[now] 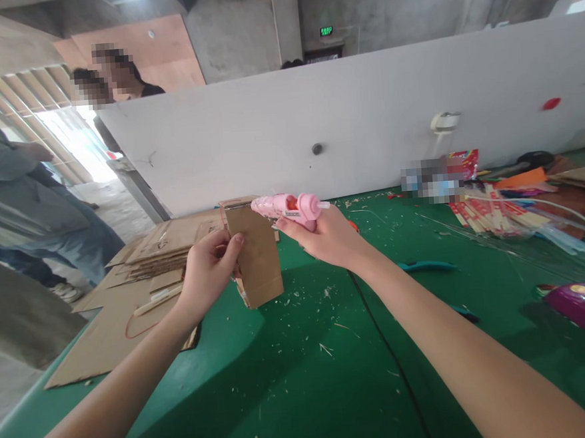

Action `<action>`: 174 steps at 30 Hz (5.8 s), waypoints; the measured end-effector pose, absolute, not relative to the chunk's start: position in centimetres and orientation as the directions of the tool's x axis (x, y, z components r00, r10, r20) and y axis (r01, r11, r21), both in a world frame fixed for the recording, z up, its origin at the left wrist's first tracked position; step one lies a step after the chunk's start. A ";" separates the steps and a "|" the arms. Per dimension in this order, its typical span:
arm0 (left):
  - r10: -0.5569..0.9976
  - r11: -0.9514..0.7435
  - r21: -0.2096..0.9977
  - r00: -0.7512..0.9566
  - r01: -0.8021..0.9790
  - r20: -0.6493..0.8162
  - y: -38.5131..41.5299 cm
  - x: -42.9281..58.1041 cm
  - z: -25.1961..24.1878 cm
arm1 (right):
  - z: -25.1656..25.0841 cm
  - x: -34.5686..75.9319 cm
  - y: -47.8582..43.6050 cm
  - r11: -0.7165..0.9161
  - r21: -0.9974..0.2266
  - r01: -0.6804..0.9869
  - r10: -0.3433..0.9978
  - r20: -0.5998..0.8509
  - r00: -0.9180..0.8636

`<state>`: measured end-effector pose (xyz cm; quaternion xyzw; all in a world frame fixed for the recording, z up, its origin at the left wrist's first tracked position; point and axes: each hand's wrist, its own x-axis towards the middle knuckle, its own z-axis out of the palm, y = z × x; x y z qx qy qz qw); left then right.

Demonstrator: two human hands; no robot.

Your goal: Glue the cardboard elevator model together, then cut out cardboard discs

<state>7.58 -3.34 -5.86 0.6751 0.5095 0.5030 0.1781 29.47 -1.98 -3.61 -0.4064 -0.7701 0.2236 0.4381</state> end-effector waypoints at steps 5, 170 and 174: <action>0.871 -0.413 0.761 -0.029 0.500 0.491 -3.2 7.5 -6.0 | -3.6 29.6 -1.9 0.505 -0.763 0.403 0.863 0.434 -0.260; 0.849 -0.438 0.743 -0.038 0.506 0.527 -3.2 7.2 -6.2 | -4.4 31.1 -0.6 0.592 -0.588 0.551 0.785 0.576 -0.228; 0.851 -0.436 0.749 -0.042 0.498 0.523 -3.1 7.1 -6.2 | -4.4 31.2 -0.8 0.610 -0.578 0.542 0.773 0.586 -0.244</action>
